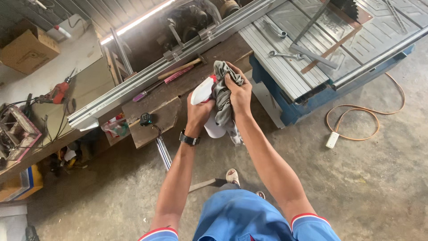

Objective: The person sprays a cleaning solution from a white bottle onto a gray cloth and wipes the metal rails and components of a table saw. They move along the machine, cleaning the guide rail and the wooden workbench surface.

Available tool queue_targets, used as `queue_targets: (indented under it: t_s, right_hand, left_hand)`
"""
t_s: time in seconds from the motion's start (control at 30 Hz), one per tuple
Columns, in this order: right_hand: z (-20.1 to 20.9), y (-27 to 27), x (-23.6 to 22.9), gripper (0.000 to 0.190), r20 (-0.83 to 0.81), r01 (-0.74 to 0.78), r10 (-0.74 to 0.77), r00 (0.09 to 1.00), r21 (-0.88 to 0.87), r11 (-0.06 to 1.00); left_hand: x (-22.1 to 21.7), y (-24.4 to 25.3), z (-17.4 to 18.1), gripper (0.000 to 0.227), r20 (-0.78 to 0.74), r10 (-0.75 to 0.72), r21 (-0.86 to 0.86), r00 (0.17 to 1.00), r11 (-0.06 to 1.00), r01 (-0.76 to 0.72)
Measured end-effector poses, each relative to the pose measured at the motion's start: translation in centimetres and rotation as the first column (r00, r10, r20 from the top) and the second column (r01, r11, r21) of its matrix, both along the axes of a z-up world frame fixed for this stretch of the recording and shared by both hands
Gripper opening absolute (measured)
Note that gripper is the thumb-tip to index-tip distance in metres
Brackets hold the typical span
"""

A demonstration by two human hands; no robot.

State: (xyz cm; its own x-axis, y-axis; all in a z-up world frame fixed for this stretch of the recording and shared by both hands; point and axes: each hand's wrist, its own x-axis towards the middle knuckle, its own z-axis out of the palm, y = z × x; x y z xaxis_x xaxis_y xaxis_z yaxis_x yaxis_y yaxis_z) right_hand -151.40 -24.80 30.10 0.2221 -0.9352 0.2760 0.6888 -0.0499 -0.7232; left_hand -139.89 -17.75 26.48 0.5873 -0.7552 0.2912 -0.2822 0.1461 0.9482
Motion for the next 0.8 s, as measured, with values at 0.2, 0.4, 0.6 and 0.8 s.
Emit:
queue_targets:
  t_s: [0.2, 0.4, 0.6, 0.8]
  right_hand:
    - [2.2, 1.3, -0.4, 0.024, -0.022, 0.045, -0.041, 0.999, 0.200, 0.979]
    - [3.3, 1.8, -1.2, 0.019, -0.097, 0.056, -0.020, 0.995, 0.389, 0.920]
    - [3.4, 1.0, -1.0, 0.012, -0.070, 0.112, -0.090, 0.993, 0.461, 0.880]
    - [1.6, -3.8, 2.2, 0.010, -0.168, 0.153, -0.086, 0.982, 0.440, 0.885]
  left_hand:
    - [-0.4, -0.7, -0.1, 0.026, 0.027, 0.036, 0.000, 0.999, 0.999, -0.036]
    - [-0.3, -1.1, -2.0, 0.024, 0.045, 0.069, 0.086, 0.997, 0.994, -0.073]
    - [-0.6, -2.7, -2.6, 0.025, 0.009, 0.053, 0.090, 0.999, 0.995, -0.054]
    - [1.8, -6.8, -3.8, 0.025, 0.047, 0.031, 0.133, 0.998, 0.990, -0.037]
